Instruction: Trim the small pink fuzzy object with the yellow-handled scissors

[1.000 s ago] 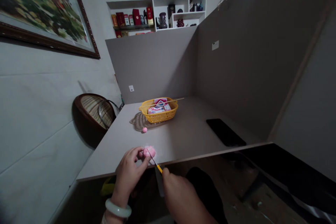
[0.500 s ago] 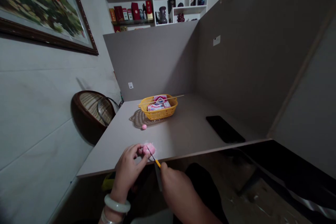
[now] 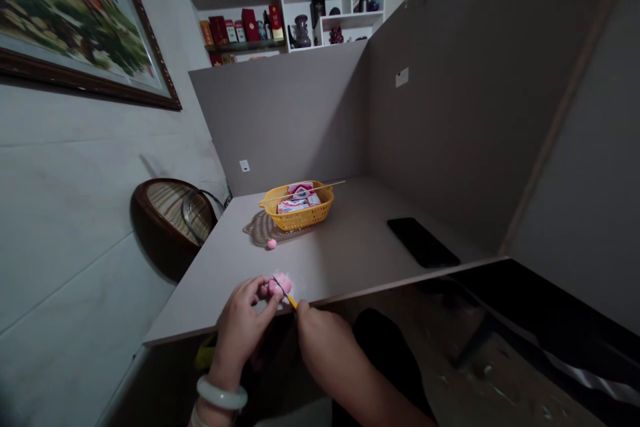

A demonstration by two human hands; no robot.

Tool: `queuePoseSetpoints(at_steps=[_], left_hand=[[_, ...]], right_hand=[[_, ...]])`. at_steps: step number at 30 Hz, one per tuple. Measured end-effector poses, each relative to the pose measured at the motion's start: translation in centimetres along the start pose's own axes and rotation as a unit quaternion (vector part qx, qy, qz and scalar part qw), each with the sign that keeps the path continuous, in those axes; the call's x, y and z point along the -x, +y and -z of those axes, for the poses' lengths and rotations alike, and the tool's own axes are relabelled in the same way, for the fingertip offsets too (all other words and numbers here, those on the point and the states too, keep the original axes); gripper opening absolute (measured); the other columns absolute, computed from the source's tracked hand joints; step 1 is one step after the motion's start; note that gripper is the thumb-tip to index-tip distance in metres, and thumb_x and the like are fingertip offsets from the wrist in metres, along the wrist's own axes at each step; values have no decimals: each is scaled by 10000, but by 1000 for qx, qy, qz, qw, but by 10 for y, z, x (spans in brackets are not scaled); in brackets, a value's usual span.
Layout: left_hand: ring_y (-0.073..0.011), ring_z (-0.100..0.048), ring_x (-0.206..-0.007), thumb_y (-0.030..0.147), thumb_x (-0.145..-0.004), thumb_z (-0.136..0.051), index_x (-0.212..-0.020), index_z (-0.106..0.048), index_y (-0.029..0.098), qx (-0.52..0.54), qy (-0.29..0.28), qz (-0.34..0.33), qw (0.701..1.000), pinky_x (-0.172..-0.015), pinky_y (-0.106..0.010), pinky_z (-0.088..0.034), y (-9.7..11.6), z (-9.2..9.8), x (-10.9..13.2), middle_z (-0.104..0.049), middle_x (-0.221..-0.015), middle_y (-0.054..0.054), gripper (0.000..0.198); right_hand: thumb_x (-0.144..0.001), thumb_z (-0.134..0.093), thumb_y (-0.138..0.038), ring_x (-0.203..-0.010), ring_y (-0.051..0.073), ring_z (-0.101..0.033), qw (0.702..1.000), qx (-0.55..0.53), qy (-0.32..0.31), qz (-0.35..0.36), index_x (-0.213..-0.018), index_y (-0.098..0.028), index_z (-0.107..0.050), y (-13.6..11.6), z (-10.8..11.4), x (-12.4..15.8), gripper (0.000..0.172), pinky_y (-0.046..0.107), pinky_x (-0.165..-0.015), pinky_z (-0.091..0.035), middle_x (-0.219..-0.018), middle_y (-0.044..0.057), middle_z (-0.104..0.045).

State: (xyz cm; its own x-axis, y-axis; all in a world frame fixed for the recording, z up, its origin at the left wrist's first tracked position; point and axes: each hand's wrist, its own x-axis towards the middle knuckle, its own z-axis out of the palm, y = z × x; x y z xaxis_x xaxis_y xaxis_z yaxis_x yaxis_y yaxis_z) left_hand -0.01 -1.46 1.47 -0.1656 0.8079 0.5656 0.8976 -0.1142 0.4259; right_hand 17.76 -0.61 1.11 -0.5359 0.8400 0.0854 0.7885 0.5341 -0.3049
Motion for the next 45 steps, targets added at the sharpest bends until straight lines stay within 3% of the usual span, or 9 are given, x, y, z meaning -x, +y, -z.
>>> queuePoseSetpoints(at_steps=[8, 15, 21, 27, 34, 39, 45], left_hand=[[-179, -624, -797, 413, -861, -595, -939, -675, 221, 7, -5, -6, 1000, -719, -301, -504, -1, 2, 0, -682, -883, -35, 222], [-190, -617, -804, 407, -859, -594, -924, -669, 216, -7, -3, 4, 1000, -712, -304, -494, -1, 1, -1, -669, -853, -34, 215], [-184, -616, -800, 401, -860, -598, -936, -665, 217, 6, -7, -5, 1000, -725, -304, -495, -1, 1, 0, -671, -873, -34, 210], [-188, -609, -800, 412, -869, -588, -935, -665, 211, -5, -7, 4, 1000, -722, -305, -488, 0, 1, -1, -663, -853, -30, 225], [-179, -599, -793, 397, -851, -614, -919, -666, 214, 17, -18, 7, 1000, -720, -294, -476, 0, 3, -1, -657, -847, -27, 203], [-177, -597, -796, 404, -857, -603, -875, -664, 219, 20, -24, 16, 999, -718, -289, -467, 3, 5, -1, -654, -829, -17, 195], [-175, -598, -790, 382, -834, -636, -893, -672, 219, 26, -24, 17, 999, -723, -290, -471, 1, 5, -2, -660, -841, -18, 177]], right_hand=[[-926, -418, -57, -734, 194, -711, 1000, 3, -20, -12, -945, -190, -577, 9, -4, 15, 208, 255, -531, -321, -829, 57, -732], [-905, -422, -46, -728, 187, -706, 1000, -1, 2, 9, -952, -181, -573, 1, 3, -2, 208, 264, -528, -310, -828, 59, -724], [-941, -420, -90, -694, 201, -701, 1000, 9, -12, -2, -921, -190, -567, 15, -7, 16, 179, 278, -514, -274, -796, 49, -721], [-943, -445, -102, -734, 192, -703, 1000, 14, -6, 13, -956, -172, -577, 2, 4, -2, 150, 266, -521, -287, -837, 67, -728], [-953, -424, -84, -718, 193, -703, 1000, 18, -12, -7, -938, -185, -569, 8, -3, 16, 178, 269, -524, -296, -822, 57, -726], [-961, -425, -111, -741, 196, -708, 1000, 23, -6, -3, -967, -179, -578, -1, 7, 3, 167, 271, -509, -278, -852, 69, -733], [-946, -425, -78, -709, 201, -707, 1000, 21, -12, -6, -928, -189, -567, 11, -6, 14, 182, 278, -507, -271, -818, 50, -729]])
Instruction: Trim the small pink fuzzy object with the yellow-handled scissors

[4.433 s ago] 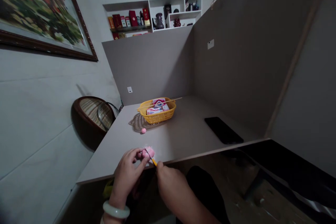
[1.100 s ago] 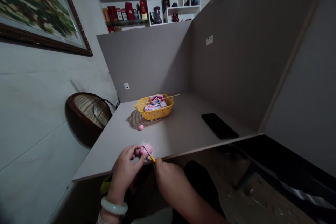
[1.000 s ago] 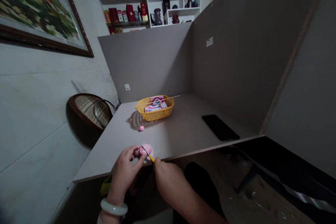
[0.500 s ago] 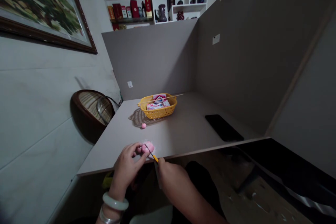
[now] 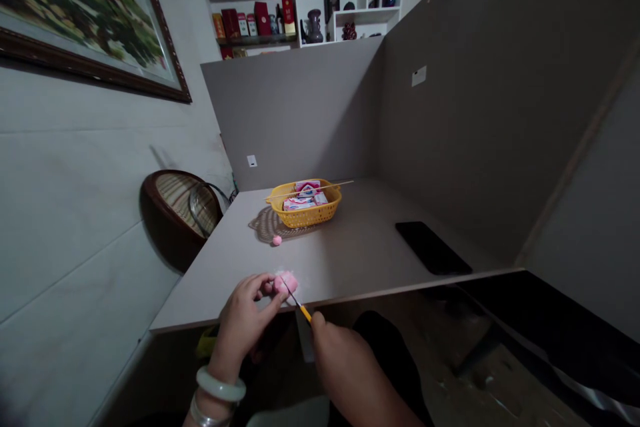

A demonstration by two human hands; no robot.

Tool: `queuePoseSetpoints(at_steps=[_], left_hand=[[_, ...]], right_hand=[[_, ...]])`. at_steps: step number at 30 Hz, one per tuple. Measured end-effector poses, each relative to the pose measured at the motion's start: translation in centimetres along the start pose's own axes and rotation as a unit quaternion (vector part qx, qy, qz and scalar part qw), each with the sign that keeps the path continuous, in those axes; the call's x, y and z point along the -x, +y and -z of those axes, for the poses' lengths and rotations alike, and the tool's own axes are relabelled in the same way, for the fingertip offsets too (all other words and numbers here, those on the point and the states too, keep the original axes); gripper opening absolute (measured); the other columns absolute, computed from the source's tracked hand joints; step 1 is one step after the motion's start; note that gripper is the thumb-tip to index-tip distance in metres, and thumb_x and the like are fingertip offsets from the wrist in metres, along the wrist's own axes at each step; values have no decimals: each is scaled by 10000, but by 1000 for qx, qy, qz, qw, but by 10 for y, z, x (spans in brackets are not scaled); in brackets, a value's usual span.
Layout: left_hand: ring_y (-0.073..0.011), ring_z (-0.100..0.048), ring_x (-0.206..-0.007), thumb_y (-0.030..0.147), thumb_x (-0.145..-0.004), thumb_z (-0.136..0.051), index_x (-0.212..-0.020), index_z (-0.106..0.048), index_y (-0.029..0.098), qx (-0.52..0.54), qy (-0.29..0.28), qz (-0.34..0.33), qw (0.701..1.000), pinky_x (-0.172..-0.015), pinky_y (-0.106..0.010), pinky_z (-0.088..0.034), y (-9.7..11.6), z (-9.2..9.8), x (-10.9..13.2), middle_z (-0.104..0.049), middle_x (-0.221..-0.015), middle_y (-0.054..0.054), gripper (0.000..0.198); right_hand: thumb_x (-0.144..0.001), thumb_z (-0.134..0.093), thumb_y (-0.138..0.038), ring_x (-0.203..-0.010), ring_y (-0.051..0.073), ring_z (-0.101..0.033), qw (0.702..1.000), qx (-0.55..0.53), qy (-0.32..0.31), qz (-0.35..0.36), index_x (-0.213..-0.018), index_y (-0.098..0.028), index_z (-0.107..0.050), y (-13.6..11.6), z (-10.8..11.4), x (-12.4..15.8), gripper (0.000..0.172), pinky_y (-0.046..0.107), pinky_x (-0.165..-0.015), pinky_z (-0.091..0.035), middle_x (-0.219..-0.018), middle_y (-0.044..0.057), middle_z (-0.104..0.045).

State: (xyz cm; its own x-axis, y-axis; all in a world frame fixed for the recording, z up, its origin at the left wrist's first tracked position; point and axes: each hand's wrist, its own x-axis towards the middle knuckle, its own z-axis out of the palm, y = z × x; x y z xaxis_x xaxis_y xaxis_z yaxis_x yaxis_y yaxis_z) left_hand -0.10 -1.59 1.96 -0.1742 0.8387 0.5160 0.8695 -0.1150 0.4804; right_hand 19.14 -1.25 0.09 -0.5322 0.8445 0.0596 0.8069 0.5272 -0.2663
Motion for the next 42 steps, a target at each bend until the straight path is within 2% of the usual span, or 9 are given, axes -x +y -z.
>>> queuePoseSetpoints(at_steps=[8, 14, 21, 28, 33, 38, 42], left_hand=[[-179, -605, -776, 402, -849, -603, -902, -682, 216, -11, 12, 0, 1000, -696, -293, -487, -2, -1, 1, -668, -842, -32, 209], [-177, -612, -788, 399, -844, -618, -939, -687, 217, -3, -1, -3, 1000, -716, -300, -495, -3, 0, 1, -675, -859, -31, 216], [-187, -614, -806, 420, -849, -604, -944, -690, 218, -7, 3, 4, 1000, -722, -308, -498, -4, -2, 0, -680, -871, -37, 239], [-177, -615, -797, 422, -849, -609, -925, -689, 220, -4, -1, -18, 1000, -715, -297, -498, -4, -1, 0, -674, -855, -32, 230], [-189, -617, -808, 434, -874, -590, -933, -677, 228, -19, 15, -19, 1000, -722, -309, -507, -5, -3, 2, -670, -854, -31, 231], [-218, -621, -905, 366, -861, -632, -1031, -634, 226, -20, 41, -73, 996, -802, -364, -526, -7, -3, 6, -665, -962, -57, 220], [-237, -615, -951, 282, -843, -633, -1019, -610, 220, -27, 57, -91, 994, -826, -395, -529, -8, -3, 7, -653, -993, -66, 188]], right_hand=[[-949, -414, -85, -750, 206, -714, 1000, -21, 18, 12, -968, -181, -582, -9, 5, -16, 195, 264, -530, -325, -837, 77, -730], [-934, -415, -64, -724, 217, -714, 1000, -7, -13, -9, -940, -189, -583, 0, -1, 4, 209, 277, -512, -295, -820, 61, -734], [-912, -425, -47, -755, 210, -714, 1000, -13, 0, 6, -970, -176, -580, -11, 10, -14, 209, 271, -520, -302, -853, 73, -732], [-943, -425, -89, -713, 202, -708, 1000, -26, -5, -1, -944, -188, -574, 1, -2, 1, 179, 272, -510, -274, -810, 55, -729], [-926, -404, -56, -735, 193, -703, 1000, -31, 4, -4, -964, -175, -582, -11, 6, -16, 218, 277, -518, -274, -849, 60, -729], [-950, -395, -96, -770, 189, -703, 997, -75, 14, 2, -975, -180, -584, -11, 5, -22, 208, 270, -544, -298, -864, 62, -732], [-941, -391, -88, -735, 196, -702, 997, -74, 19, 6, -970, -175, -598, -18, 13, -17, 226, 280, -539, -287, -858, 67, -736]])
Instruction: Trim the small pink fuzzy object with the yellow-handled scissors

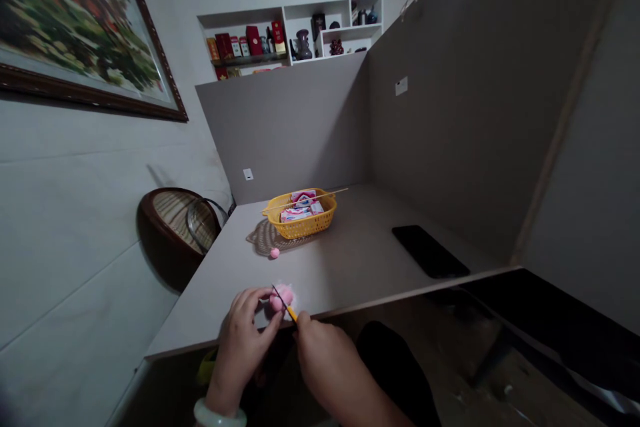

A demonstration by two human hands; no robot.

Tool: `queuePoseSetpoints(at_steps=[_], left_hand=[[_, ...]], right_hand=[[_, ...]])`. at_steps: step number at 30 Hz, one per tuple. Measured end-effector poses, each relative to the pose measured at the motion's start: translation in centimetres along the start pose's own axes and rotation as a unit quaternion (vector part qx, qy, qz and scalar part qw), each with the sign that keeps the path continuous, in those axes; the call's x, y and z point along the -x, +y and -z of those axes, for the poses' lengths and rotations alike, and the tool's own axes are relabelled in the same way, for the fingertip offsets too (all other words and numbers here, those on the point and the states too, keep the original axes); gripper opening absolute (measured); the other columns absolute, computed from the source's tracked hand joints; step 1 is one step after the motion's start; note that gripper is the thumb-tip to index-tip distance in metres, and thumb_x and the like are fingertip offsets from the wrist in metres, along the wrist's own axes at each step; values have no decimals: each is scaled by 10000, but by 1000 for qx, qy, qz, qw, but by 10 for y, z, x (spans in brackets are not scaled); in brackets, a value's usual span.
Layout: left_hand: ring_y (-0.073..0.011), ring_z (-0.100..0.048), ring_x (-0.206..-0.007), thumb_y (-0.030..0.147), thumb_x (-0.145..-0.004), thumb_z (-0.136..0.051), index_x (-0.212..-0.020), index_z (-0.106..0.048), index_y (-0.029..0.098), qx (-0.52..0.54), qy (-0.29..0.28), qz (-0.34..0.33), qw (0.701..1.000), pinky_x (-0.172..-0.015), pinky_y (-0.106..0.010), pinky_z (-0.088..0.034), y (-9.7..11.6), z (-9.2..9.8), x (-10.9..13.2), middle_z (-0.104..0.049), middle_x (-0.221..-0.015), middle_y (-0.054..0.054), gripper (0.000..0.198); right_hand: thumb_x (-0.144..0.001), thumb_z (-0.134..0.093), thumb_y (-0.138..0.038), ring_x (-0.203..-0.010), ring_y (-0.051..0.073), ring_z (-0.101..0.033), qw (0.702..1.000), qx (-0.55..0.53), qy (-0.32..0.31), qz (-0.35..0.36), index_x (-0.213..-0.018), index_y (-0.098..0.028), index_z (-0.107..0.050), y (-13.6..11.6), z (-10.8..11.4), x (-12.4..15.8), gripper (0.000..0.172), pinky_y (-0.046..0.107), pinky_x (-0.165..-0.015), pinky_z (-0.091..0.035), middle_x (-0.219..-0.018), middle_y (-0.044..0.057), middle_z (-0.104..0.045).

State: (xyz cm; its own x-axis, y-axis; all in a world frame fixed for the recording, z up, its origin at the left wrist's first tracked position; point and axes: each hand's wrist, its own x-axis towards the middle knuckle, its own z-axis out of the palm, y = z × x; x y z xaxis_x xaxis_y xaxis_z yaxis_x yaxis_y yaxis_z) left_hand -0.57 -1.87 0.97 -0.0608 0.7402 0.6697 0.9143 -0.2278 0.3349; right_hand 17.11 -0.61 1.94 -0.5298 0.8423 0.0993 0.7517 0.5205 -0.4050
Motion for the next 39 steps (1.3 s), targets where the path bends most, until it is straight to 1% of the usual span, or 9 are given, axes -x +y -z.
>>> queuePoseSetpoints(at_steps=[4, 9, 14, 21, 28, 32, 36, 39], left_hand=[[-239, -606, -930, 239, -828, -628, -976, -602, 216, -7, -3, -1, 1000, -811, -395, -524, -2, -2, -1, -648, -959, -59, 152], [-226, -613, -911, 321, -873, -610, -968, -625, 220, -13, 9, -11, 1000, -804, -367, -517, -1, -3, -2, -663, -938, -57, 139], [-209, -621, -867, 393, -905, -578, -918, -642, 218, -1, 8, 23, 1000, -769, -339, -516, 0, -2, -4, -667, -903, -51, 187], [-201, -638, -882, 460, -918, -554, -946, -656, 220, 41, -27, 57, 997, -789, -332, -525, -4, -1, -9, -682, -932, -53, 262], [-205, -641, -846, 409, -933, -524, -936, -642, 228, 39, -61, 52, 996, -757, -335, -525, 2, 2, -10, -680, -893, -49, 217], [-203, -633, -816, 374, -926, -529, -902, -636, 220, 37, -45, 46, 997, -736, -330, -519, 2, 1, -9, -670, -867, -51, 189], [-191, -621, -816, 341, -923, -533, -909, -628, 221, 41, -30, 43, 998, -739, -317, -514, 1, -2, -5, -663, -887, -46, 154], [-183, -613, -791, 316, -918, -535, -899, -627, 221, 29, -18, 40, 999, -723, -308, -505, 2, -5, -3, -659, -868, -37, 134]], right_hand=[[-935, -399, -83, -739, 196, -703, 1000, 2, 14, 10, -968, -177, -604, -6, 6, -1, 227, 281, -541, -285, -861, 71, -737], [-953, -404, -104, -716, 186, -698, 1000, 2, 29, -5, -923, -189, -588, 4, -3, -1, 205, 275, -536, -284, -820, 55, -730], [-977, -399, -135, -734, 185, -701, 1000, 15, 24, 4, -944, -195, -576, 12, -6, 5, 190, 270, -535, -275, -812, 48, -727], [-972, -396, -123, -723, 186, -699, 1000, 16, 19, 0, -922, -198, -561, 11, -3, 6, 188, 273, -523, -267, -801, 45, -722], [-934, -399, -75, -706, 185, -699, 1000, 21, 16, 6, -943, -190, -559, 3, -2, 2, 197, 274, -506, -261, -808, 53, -721], [-914, -404, -64, -685, 194, -706, 999, 33, 16, -2, -947, -198, -553, 5, -7, 5, 204, 271, -493, -277, -798, 55, -725], [-944, -407, -115, -683, 220, -713, 999, 45, -7, -13, -945, -205, -565, 10, -11, 16, 182, 270, -491, -303, -784, 59, -730], [-923, -413, -83, -668, 220, -705, 998, 59, -4, -7, -936, -198, -570, 10, -9, 17, 194, 279, -488, -293, -786, 58, -727]])
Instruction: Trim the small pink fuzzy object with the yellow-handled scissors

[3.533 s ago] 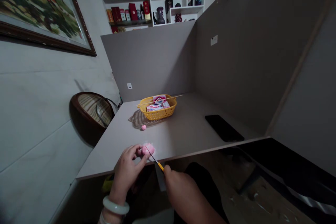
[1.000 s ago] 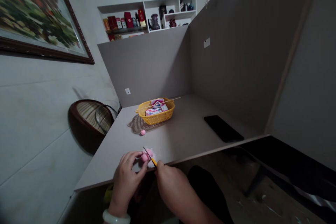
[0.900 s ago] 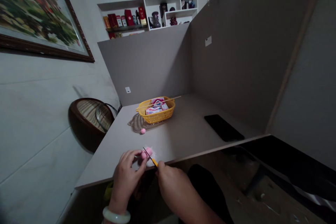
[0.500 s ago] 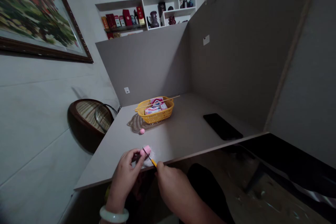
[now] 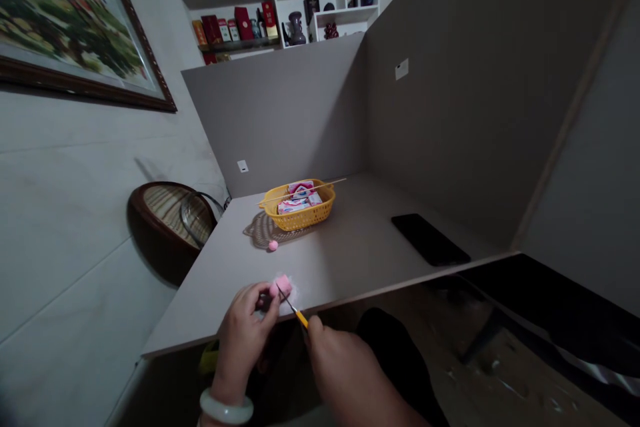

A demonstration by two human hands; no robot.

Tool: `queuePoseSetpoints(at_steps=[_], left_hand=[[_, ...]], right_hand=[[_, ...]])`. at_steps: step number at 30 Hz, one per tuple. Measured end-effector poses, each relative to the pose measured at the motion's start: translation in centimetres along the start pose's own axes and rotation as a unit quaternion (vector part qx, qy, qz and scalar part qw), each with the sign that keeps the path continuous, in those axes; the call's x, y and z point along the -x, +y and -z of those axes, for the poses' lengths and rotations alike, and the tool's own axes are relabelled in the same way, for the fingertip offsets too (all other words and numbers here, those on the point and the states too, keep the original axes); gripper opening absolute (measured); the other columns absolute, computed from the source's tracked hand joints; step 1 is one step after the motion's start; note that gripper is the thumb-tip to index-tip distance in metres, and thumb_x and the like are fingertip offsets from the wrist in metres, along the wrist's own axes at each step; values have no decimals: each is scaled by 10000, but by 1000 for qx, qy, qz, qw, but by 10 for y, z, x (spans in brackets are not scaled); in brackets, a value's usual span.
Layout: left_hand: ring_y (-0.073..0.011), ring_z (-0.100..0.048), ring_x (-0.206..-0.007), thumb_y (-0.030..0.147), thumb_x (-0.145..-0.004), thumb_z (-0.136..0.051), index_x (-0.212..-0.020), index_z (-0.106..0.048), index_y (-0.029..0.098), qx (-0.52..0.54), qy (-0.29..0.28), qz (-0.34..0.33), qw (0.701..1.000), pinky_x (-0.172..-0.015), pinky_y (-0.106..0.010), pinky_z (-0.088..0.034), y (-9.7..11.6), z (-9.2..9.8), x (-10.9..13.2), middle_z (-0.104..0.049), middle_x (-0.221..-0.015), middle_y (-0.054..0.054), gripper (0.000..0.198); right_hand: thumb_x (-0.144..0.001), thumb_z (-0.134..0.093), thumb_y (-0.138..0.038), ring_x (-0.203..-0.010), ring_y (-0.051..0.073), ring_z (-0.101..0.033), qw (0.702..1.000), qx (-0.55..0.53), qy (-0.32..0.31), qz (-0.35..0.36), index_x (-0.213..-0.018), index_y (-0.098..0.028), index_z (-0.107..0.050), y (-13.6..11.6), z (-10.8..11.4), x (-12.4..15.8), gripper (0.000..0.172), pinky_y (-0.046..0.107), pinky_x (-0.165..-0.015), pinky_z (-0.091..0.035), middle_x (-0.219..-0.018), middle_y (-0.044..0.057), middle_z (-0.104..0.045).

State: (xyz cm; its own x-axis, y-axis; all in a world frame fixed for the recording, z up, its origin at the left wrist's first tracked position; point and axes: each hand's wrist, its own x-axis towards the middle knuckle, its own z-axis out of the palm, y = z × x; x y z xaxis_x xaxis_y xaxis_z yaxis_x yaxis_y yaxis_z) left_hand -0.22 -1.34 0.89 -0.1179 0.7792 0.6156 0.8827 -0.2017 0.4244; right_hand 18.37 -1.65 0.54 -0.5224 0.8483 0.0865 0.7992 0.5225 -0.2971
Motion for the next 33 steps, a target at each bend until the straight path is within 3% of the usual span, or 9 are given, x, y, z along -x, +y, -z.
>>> queuePoseSetpoints(at_steps=[7, 16, 27, 33], left_hand=[[-185, -613, -765, 351, -932, -510, -873, -635, 218, -27, 22, -10, 999, -696, -302, -502, -1, 0, 0, -660, -817, -36, 192], [-201, -618, -807, 400, -937, -521, -922, -637, 218, -31, 33, -11, 999, -727, -321, -500, 1, -1, -1, -668, -870, -47, 217], [-209, -625, -858, 354, -929, -535, -919, -610, 223, -30, 24, -27, 999, -758, -330, -500, -1, 2, -9, -664, -897, -39, 151], [-186, -615, -808, 395, -948, -505, -903, -611, 228, -23, 4, -16, 1000, -735, -310, -496, -2, 2, -6, -651, -878, -27, 203]], right_hand=[[-911, -399, -42, -697, 192, -702, 999, -19, 27, 17, -968, -185, -567, -6, 0, -18, 228, 265, -513, -288, -819, 53, -728], [-966, -383, -104, -731, 192, -707, 997, -69, 23, -1, -977, -191, -574, -2, -3, -11, 210, 264, -537, -301, -836, 50, -729], [-954, -381, -86, -716, 199, -704, 998, -66, 19, -3, -975, -185, -574, -7, 1, -14, 218, 282, -527, -294, -835, 52, -728], [-975, -395, -120, -725, 217, -715, 999, -42, -6, -22, -983, -187, -565, -3, -10, -2, 183, 284, -513, -291, -824, 60, -729]])
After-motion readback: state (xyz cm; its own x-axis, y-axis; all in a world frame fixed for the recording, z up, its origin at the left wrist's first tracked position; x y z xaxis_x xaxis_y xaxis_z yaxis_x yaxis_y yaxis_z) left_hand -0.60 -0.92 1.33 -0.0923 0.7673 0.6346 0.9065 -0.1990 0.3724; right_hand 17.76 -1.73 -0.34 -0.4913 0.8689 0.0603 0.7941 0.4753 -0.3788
